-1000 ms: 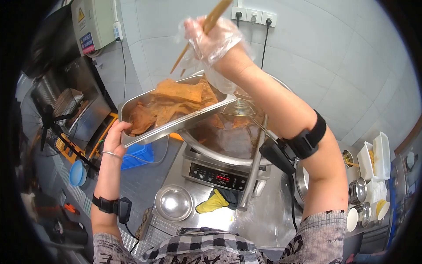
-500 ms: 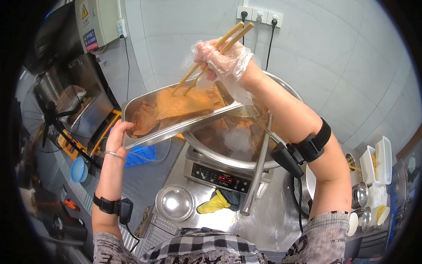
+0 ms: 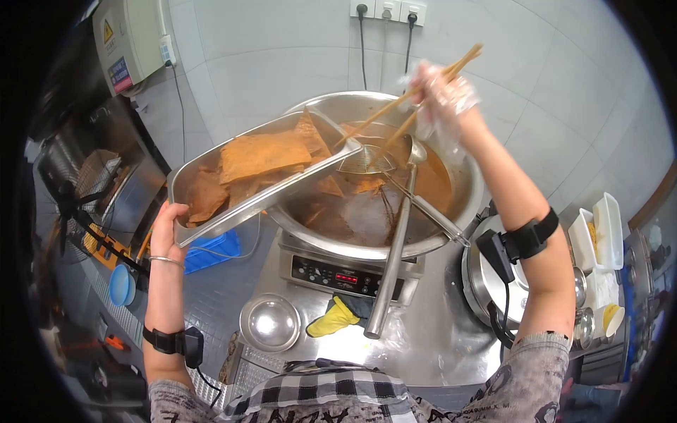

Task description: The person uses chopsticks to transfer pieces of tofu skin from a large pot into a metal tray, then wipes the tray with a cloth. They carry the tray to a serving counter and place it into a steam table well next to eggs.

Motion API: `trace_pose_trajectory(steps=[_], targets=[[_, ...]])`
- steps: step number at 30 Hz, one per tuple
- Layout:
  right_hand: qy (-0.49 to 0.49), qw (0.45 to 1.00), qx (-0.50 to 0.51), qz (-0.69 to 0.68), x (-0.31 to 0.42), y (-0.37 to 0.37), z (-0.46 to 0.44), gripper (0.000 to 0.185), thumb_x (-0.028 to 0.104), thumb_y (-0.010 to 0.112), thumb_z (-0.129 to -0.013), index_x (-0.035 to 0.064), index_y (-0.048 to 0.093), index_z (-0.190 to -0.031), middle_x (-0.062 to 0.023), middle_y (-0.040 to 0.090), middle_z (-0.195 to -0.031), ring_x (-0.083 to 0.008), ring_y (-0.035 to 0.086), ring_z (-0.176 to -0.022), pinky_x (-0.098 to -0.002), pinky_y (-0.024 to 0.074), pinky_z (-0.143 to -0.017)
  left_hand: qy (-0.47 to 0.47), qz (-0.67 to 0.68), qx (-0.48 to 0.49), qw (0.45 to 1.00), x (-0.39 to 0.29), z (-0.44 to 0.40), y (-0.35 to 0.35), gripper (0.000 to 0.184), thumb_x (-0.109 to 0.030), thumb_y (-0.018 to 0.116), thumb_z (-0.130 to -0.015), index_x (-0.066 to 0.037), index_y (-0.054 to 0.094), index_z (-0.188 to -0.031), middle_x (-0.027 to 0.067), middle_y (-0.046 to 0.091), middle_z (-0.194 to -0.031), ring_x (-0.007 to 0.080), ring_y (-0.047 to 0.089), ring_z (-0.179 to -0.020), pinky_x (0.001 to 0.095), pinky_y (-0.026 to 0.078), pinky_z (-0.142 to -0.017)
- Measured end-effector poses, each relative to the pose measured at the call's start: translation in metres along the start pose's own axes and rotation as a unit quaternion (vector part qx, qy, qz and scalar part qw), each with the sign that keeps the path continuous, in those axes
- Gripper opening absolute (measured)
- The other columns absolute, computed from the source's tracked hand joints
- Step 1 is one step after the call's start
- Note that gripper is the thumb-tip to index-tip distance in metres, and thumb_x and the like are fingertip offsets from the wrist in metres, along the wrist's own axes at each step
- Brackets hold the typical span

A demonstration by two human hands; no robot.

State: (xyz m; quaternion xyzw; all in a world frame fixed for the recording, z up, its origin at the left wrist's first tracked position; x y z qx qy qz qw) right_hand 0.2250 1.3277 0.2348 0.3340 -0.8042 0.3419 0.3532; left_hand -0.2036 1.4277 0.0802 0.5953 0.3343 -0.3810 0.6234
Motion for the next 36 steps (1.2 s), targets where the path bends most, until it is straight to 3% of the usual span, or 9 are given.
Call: trace_pose_trajectory(steps=[3,10,12,18,22,24,28,32,36], targets=[[0.092,0.989,-0.094,-0.068,-0.026,0.000,0.013,0.030,0.033,0.048,-0.081,0.0047,0.053,-0.073,-0.0037,0.049,-0.059,-0.0094,0.043,-0.046,-0.0217,0.0349,-0.042,0.001,0.004,0.010,1.000,0.001,-0.003,-0.003,0.016,0.006,0.045,-0.069,0.000,0.048,-0.083,0.0082,0.053,-0.084,0.0178,0.053,-0.076,0.0287,0.045,-0.071],[0.049,0.953,-0.234,-0.185,-0.054,-0.083,0.001,0.032,0.035,0.049,-0.081,0.0042,0.053,-0.072,-0.0033,0.047,-0.058,-0.0083,0.043,-0.046,-0.0212,0.0354,-0.042,-0.002,0.013,0.007,1.000,0.012,-0.001,-0.012,0.014,0.004,0.045,-0.069,0.000,0.048,-0.082,0.0087,0.053,-0.085,0.0184,0.053,-0.079,0.0298,0.044,-0.074],[0.112,0.982,-0.144,-0.046,-0.072,-0.069,0.004,0.034,0.037,0.049,-0.080,0.0037,0.053,-0.075,-0.0030,0.048,-0.062,-0.0080,0.044,-0.048,-0.0217,0.0366,-0.043,0.001,0.020,0.007,1.000,0.014,0.000,-0.012,0.014,0.004,0.045,-0.069,-0.001,0.048,-0.081,0.0088,0.053,-0.085,0.0185,0.053,-0.079,0.0301,0.044,-0.074],[0.140,0.984,0.110,-0.020,-0.095,0.052,0.024,0.036,0.040,0.044,-0.083,0.0061,0.055,-0.082,-0.0004,0.051,-0.066,-0.0071,0.045,-0.052,-0.0225,0.0418,-0.050,0.005,0.020,0.008,1.000,0.013,0.004,-0.010,0.014,0.003,0.045,-0.069,-0.001,0.047,-0.081,0.0097,0.053,-0.086,0.0195,0.053,-0.080,0.0305,0.044,-0.075],[0.146,0.981,0.125,-0.022,-0.115,0.092,0.018,0.040,0.042,0.040,-0.084,0.0060,0.056,-0.082,-0.0019,0.052,-0.064,-0.0085,0.047,-0.053,-0.0227,0.0427,-0.051,0.000,0.010,0.008,1.000,0.010,0.008,-0.005,0.016,0.003,0.044,-0.069,-0.001,0.046,-0.085,0.0101,0.053,-0.088,0.0205,0.053,-0.082,0.0320,0.045,-0.076],[0.210,0.969,0.125,-0.045,-0.124,0.104,0.025,0.037,0.038,0.040,-0.084,0.0047,0.055,-0.081,-0.0037,0.053,-0.064,-0.0096,0.048,-0.051,-0.0236,0.0433,-0.051,-0.002,0.014,0.011,1.000,0.010,0.007,-0.005,0.018,0.003,0.043,-0.069,0.000,0.046,-0.086,0.0108,0.053,-0.090,0.0212,0.054,-0.083,0.0326,0.045,-0.078],[0.155,0.974,0.138,-0.094,-0.114,0.108,0.019,0.029,0.027,0.043,-0.082,0.0013,0.054,-0.083,-0.0060,0.054,-0.063,-0.0124,0.050,-0.048,-0.0254,0.0446,-0.047,-0.005,0.013,0.012,1.000,0.011,0.006,-0.007,0.017,0.003,0.043,-0.069,0.000,0.046,-0.086,0.0112,0.053,-0.090,0.0213,0.054,-0.082,0.0323,0.045,-0.077],[0.204,0.964,0.114,-0.129,-0.112,0.090,0.015,0.025,0.022,0.047,-0.080,-0.0020,0.053,-0.079,-0.0064,0.053,-0.058,-0.0123,0.050,-0.046,-0.0250,0.0459,-0.045,-0.003,0.015,0.024,1.000,0.012,0.004,-0.007,0.018,0.004,0.044,-0.069,-0.001,0.046,-0.086,0.0098,0.053,-0.089,0.0206,0.053,-0.082,0.0315,0.044,-0.077],[0.223,0.963,0.136,-0.061,-0.130,0.075,0.011,0.030,0.032,0.049,-0.081,0.0027,0.055,-0.079,-0.0037,0.052,-0.062,-0.0099,0.051,-0.047,-0.0227,0.0424,-0.042,-0.009,0.010,0.024,1.000,0.009,0.007,-0.004,0.018,0.004,0.044,-0.069,-0.002,0.046,-0.086,0.0081,0.052,-0.088,0.0197,0.052,-0.082,0.0317,0.044,-0.078]])
Point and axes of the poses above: each hand's wrist, its own z-axis away from the middle knuckle, its own y-axis out of the palm, x = y × z, the point moved 8 cm from there along -z, towards the middle knuckle
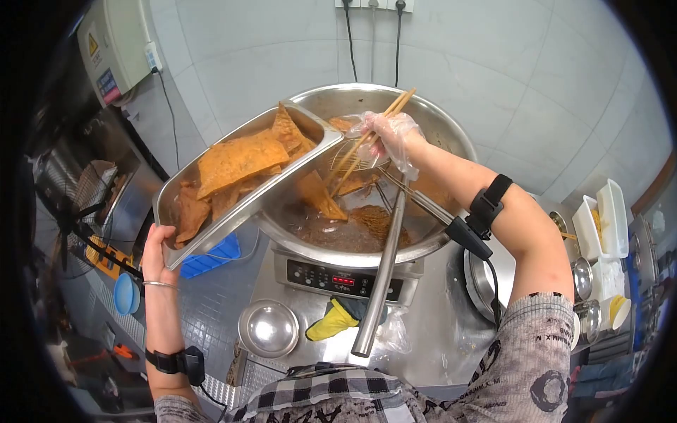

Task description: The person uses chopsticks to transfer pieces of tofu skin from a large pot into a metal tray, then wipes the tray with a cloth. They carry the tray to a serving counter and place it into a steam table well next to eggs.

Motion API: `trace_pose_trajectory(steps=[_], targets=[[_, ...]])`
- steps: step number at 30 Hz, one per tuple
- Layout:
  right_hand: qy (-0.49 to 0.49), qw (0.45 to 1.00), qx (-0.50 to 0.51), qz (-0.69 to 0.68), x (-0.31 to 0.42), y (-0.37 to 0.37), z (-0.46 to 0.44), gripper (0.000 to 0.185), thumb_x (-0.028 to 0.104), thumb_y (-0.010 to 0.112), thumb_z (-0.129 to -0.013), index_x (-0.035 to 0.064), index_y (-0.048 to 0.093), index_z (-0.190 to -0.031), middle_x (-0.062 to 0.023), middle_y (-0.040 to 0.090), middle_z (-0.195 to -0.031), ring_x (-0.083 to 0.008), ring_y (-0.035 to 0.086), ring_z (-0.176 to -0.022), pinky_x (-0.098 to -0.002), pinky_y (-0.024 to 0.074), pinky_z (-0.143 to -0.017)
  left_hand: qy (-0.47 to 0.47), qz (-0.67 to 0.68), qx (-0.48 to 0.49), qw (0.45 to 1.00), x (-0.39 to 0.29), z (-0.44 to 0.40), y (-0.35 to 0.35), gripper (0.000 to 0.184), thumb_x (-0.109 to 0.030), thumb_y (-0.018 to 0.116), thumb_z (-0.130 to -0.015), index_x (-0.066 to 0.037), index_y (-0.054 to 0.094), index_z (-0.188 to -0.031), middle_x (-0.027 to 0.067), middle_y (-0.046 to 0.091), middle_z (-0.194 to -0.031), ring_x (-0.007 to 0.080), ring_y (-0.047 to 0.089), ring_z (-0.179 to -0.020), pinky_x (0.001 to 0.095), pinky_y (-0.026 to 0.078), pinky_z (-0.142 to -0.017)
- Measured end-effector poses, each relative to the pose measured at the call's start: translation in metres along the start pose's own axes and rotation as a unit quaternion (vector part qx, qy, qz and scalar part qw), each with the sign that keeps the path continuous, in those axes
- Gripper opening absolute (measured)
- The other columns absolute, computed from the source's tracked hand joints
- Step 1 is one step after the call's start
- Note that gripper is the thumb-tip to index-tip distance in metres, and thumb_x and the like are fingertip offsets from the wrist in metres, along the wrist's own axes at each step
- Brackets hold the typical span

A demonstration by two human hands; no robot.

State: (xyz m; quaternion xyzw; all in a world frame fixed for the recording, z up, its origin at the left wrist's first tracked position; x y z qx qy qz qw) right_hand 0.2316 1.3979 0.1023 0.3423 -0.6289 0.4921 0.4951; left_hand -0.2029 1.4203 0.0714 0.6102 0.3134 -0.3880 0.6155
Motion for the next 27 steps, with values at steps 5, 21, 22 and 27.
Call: trace_pose_trajectory(steps=[5,21,22,27], targets=[[0.007,0.996,0.028,-0.083,-0.015,0.023,0.004,0.026,0.027,0.047,-0.082,0.0013,0.053,-0.080,-0.0064,0.052,-0.062,-0.0111,0.050,-0.048,-0.0238,0.0424,-0.044,0.001,0.003,-0.001,1.000,-0.001,-0.001,0.001,0.019,0.004,0.043,-0.068,0.000,0.047,-0.086,0.0112,0.053,-0.093,0.0218,0.053,-0.085,0.0331,0.044,-0.079],[-0.070,0.981,-0.022,-0.177,0.020,-0.072,0.067,0.019,0.021,0.050,-0.080,0.0030,0.049,-0.075,-0.0053,0.048,-0.059,-0.0122,0.049,-0.048,-0.0215,0.0413,-0.042,0.011,-0.004,-0.007,1.000,-0.001,-0.006,-0.002,0.018,0.004,0.043,-0.070,0.000,0.047,-0.087,0.0097,0.052,-0.088,0.0195,0.053,-0.080,0.0301,0.045,-0.074],[-0.089,0.977,-0.015,-0.191,0.029,-0.078,0.075,0.019,0.022,0.049,-0.080,0.0031,0.049,-0.075,-0.0048,0.047,-0.059,-0.0121,0.048,-0.048,-0.0212,0.0403,-0.042,0.012,-0.002,-0.006,1.000,-0.002,-0.005,-0.001,0.018,0.004,0.043,-0.070,0.000,0.047,-0.087,0.0097,0.052,-0.088,0.0195,0.053,-0.080,0.0301,0.045,-0.074],[-0.132,0.969,-0.077,-0.196,0.054,-0.126,0.094,0.017,0.019,0.044,-0.083,0.0032,0.049,-0.076,-0.0038,0.046,-0.057,-0.0119,0.046,-0.047,-0.0207,0.0387,-0.041,0.024,-0.001,-0.007,1.000,-0.006,-0.005,0.004,0.021,0.006,0.044,-0.069,0.001,0.048,-0.088,0.0101,0.053,-0.087,0.0191,0.054,-0.080,0.0301,0.045,-0.074]])
Point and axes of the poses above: each hand's wrist, its own z-axis away from the middle knuckle, its own y-axis out of the palm, x = y × z, the point moved 8 cm from there along -z, towards the middle knuckle
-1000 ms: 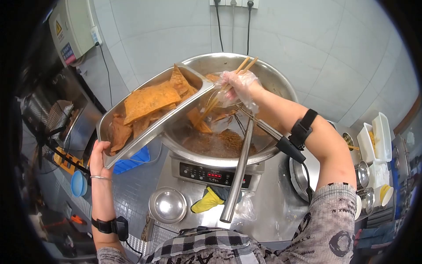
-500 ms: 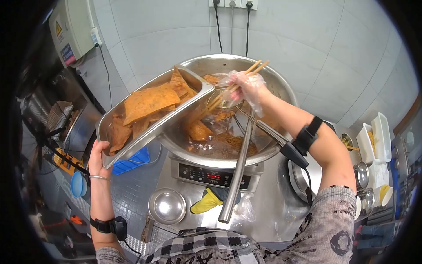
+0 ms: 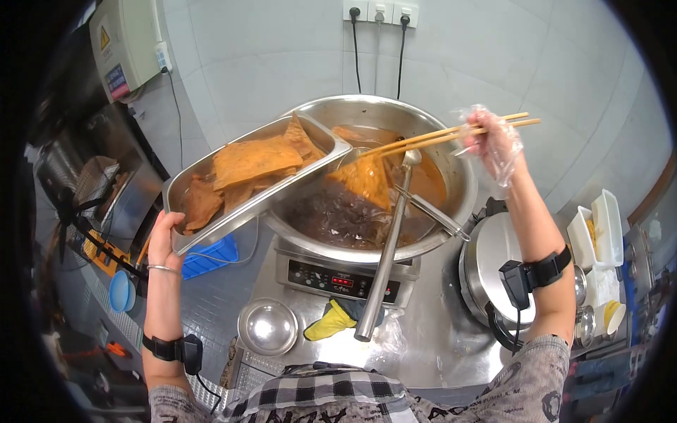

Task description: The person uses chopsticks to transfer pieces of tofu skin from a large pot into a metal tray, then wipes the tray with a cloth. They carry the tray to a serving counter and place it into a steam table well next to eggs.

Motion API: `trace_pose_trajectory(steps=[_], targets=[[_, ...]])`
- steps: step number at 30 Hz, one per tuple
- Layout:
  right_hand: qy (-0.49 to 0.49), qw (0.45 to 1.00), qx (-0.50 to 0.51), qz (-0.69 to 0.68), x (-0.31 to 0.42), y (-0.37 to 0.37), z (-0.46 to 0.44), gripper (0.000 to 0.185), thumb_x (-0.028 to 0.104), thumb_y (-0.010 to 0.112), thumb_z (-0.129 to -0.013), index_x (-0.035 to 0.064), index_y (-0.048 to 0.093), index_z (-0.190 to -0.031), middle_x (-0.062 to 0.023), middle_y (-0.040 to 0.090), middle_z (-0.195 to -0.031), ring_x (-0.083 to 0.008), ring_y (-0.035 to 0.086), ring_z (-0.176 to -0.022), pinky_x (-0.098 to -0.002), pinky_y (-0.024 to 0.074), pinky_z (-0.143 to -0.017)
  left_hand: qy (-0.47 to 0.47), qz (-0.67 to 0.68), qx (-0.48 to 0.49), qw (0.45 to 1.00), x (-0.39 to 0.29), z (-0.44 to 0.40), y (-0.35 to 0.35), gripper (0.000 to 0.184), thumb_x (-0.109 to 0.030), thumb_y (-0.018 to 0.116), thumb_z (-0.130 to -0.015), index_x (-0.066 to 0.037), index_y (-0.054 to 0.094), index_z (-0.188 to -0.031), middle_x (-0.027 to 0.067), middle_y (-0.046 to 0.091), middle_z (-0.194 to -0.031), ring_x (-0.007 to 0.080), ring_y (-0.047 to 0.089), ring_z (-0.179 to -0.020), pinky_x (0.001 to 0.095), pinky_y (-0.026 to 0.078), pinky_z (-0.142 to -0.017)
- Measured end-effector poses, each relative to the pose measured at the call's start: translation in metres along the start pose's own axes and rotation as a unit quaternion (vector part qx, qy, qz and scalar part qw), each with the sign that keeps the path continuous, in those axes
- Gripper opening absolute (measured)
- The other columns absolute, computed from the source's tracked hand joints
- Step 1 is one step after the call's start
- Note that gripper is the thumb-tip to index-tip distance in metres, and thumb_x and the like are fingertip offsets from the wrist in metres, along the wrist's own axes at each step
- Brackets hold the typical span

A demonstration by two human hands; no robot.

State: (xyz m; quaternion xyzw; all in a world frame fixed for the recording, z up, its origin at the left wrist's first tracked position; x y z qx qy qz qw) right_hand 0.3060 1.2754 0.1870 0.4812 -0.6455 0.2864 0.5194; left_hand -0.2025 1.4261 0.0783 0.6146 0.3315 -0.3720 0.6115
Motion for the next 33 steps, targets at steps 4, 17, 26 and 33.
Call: trace_pose_trajectory(steps=[4,17,26,33], targets=[[-0.038,0.998,-0.047,-0.012,0.044,0.005,0.001,0.017,0.016,0.041,-0.084,0.0014,0.048,-0.077,-0.0033,0.043,-0.056,-0.0120,0.044,-0.047,-0.0207,0.0389,-0.041,-0.009,0.014,0.018,1.000,-0.001,-0.002,0.003,0.020,0.005,0.047,-0.071,0.001,0.047,-0.091,0.0100,0.053,-0.090,0.0190,0.054,-0.082,0.0301,0.045,-0.075],[-0.080,0.996,-0.041,-0.026,0.038,0.123,-0.050,0.015,0.014,0.050,-0.079,-0.0008,0.051,-0.081,-0.0093,0.051,-0.065,-0.0158,0.054,-0.052,-0.0244,0.0503,-0.048,-0.014,0.024,0.026,0.999,0.000,-0.004,0.003,0.012,0.001,0.054,-0.073,-0.002,0.047,-0.082,0.0075,0.055,-0.084,0.0163,0.055,-0.077,0.0279,0.046,-0.070],[-0.137,0.982,-0.027,0.130,0.057,0.144,-0.014,0.032,0.032,0.051,-0.080,0.0008,0.055,-0.076,-0.0046,0.049,-0.062,-0.0105,0.049,-0.046,-0.0217,0.0392,-0.041,-0.018,0.026,0.022,0.999,0.003,0.002,0.001,0.014,0.002,0.050,-0.073,-0.001,0.049,-0.087,0.0089,0.055,-0.087,0.0175,0.055,-0.079,0.0297,0.046,-0.073],[-0.050,0.974,-0.066,0.213,0.026,0.084,0.014,0.031,0.036,0.053,-0.077,0.0056,0.052,-0.069,-0.0027,0.045,-0.057,-0.0099,0.044,-0.043,-0.0232,0.0368,-0.039,-0.016,0.032,0.012,0.999,0.006,0.001,-0.003,0.013,0.003,0.050,-0.073,-0.001,0.049,-0.086,0.0085,0.055,-0.085,0.0177,0.054,-0.079,0.0298,0.045,-0.073]])
Point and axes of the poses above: each hand's wrist, its own z-axis away from the middle knuckle, its own y-axis out of the palm, x = y × z, the point moved 8 cm from there along -z, towards the middle knuckle
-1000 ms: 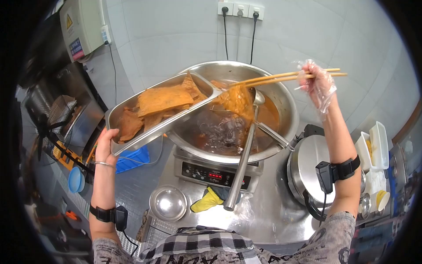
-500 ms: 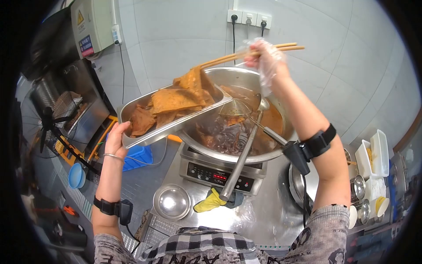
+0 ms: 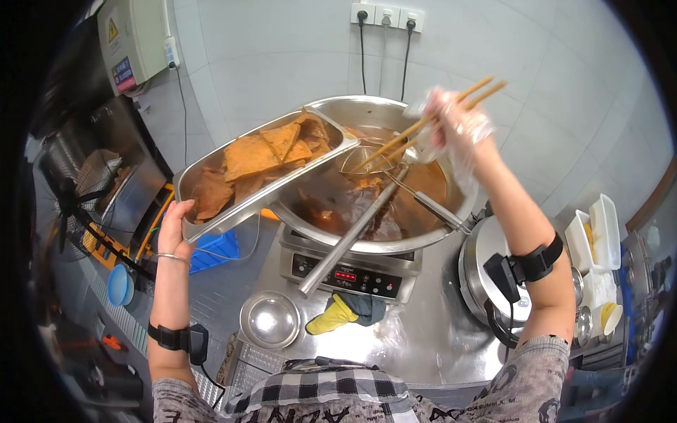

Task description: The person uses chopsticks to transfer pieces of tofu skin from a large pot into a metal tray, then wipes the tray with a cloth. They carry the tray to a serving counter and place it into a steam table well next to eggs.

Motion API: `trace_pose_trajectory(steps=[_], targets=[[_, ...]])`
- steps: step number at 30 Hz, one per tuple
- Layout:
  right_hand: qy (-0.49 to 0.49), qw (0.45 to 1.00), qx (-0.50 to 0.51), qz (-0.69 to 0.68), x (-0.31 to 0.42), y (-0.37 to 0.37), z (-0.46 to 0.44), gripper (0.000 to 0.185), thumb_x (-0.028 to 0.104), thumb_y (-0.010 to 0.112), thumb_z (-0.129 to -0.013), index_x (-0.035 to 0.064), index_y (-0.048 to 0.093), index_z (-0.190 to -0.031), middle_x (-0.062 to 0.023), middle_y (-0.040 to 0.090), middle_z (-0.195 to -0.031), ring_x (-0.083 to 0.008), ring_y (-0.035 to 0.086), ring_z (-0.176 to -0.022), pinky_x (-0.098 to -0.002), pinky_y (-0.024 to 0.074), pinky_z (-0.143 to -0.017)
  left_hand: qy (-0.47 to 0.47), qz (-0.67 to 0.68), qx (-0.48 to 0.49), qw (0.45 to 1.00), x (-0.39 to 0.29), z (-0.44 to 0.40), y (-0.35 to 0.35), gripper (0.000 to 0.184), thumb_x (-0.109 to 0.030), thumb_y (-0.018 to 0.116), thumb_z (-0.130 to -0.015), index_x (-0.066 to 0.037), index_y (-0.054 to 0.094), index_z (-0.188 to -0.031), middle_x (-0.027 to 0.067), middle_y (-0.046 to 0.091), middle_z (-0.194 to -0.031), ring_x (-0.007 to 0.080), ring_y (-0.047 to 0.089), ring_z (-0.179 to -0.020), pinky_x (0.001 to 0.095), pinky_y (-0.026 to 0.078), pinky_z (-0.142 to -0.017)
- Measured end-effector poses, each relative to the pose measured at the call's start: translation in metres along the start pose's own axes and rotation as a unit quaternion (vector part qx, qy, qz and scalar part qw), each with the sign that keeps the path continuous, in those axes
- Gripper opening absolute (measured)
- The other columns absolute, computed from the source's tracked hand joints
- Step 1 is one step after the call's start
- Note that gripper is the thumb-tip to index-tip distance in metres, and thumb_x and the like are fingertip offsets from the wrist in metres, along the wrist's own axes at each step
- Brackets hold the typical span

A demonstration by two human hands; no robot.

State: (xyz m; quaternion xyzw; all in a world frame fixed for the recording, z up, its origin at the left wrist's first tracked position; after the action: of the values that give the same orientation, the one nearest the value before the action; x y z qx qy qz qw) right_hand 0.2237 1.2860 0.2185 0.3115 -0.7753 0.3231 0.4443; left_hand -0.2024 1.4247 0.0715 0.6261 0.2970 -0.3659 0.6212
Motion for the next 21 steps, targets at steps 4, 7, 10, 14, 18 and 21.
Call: trace_pose_trajectory(steps=[4,7,10,14,18,21], targets=[[0.044,0.987,0.154,0.020,-0.027,0.016,0.034,0.031,0.035,0.054,-0.077,0.0040,0.052,-0.079,-0.0039,0.051,-0.066,-0.0112,0.050,-0.051,-0.0235,0.0432,-0.044,0.004,0.002,0.012,1.000,-0.001,-0.007,-0.004,0.013,0.003,0.049,-0.073,-0.001,0.049,-0.085,0.0081,0.055,-0.085,0.0178,0.054,-0.078,0.0298,0.046,-0.072],[0.056,0.979,0.167,0.104,-0.015,0.001,0.031,0.029,0.032,0.053,-0.078,0.0027,0.054,-0.076,-0.0033,0.053,-0.061,-0.0115,0.051,-0.047,-0.0245,0.0444,-0.045,-0.001,0.000,0.024,1.000,-0.001,-0.005,0.002,0.014,0.003,0.049,-0.073,-0.001,0.049,-0.086,0.0082,0.055,-0.085,0.0179,0.055,-0.078,0.0294,0.046,-0.072],[0.057,0.964,0.181,0.189,-0.005,-0.009,0.031,0.029,0.031,0.053,-0.079,0.0022,0.054,-0.077,-0.0023,0.053,-0.061,-0.0101,0.051,-0.046,-0.0233,0.0434,-0.043,0.004,-0.020,0.013,1.000,-0.003,-0.004,0.002,0.014,0.002,0.049,-0.073,-0.002,0.049,-0.086,0.0070,0.055,-0.085,0.0170,0.055,-0.075,0.0278,0.047,-0.067],[0.095,0.945,0.141,0.280,-0.014,-0.038,0.020,0.025,0.028,0.052,-0.081,0.0032,0.054,-0.079,-0.0017,0.052,-0.059,-0.0095,0.050,-0.045,-0.0226,0.0427,-0.043,0.007,-0.050,0.003,0.999,-0.004,-0.003,0.001,0.014,-0.002,0.051,-0.072,-0.006,0.048,-0.085,0.0039,0.054,-0.081,0.0136,0.054,-0.069,0.0235,0.046,-0.051],[0.093,0.949,0.121,0.275,-0.030,-0.060,0.010,0.021,0.025,0.052,-0.081,0.0044,0.055,-0.083,-0.0010,0.052,-0.060,-0.0082,0.047,-0.047,-0.0220,0.0427,-0.045,0.000,-0.050,-0.010,0.999,-0.004,-0.001,0.001,0.014,-0.001,0.051,-0.072,-0.007,0.047,-0.084,0.0038,0.053,-0.080,0.0125,0.053,-0.065,0.0221,0.043,-0.046],[0.072,0.936,0.121,0.324,-0.031,-0.066,0.012,0.020,0.025,0.052,-0.082,0.0051,0.055,-0.083,0.0000,0.049,-0.056,-0.0080,0.044,-0.046,-0.0226,0.0400,-0.042,-0.010,-0.050,0.017,0.999,-0.002,-0.005,-0.002,0.013,-0.001,0.051,-0.072,-0.006,0.047,-0.085,0.0045,0.053,-0.081,0.0131,0.053,-0.068,0.0232,0.045,-0.051]])
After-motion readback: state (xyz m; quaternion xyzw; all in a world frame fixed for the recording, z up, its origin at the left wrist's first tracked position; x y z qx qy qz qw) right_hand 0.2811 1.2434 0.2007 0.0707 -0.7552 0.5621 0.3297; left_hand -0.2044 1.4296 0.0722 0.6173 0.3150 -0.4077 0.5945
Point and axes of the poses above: each hand's wrist, its own z-axis away from the middle knuckle, its own y-axis out of the palm, x = y × z, the point moved 8 cm from there along -z, towards the middle knuckle
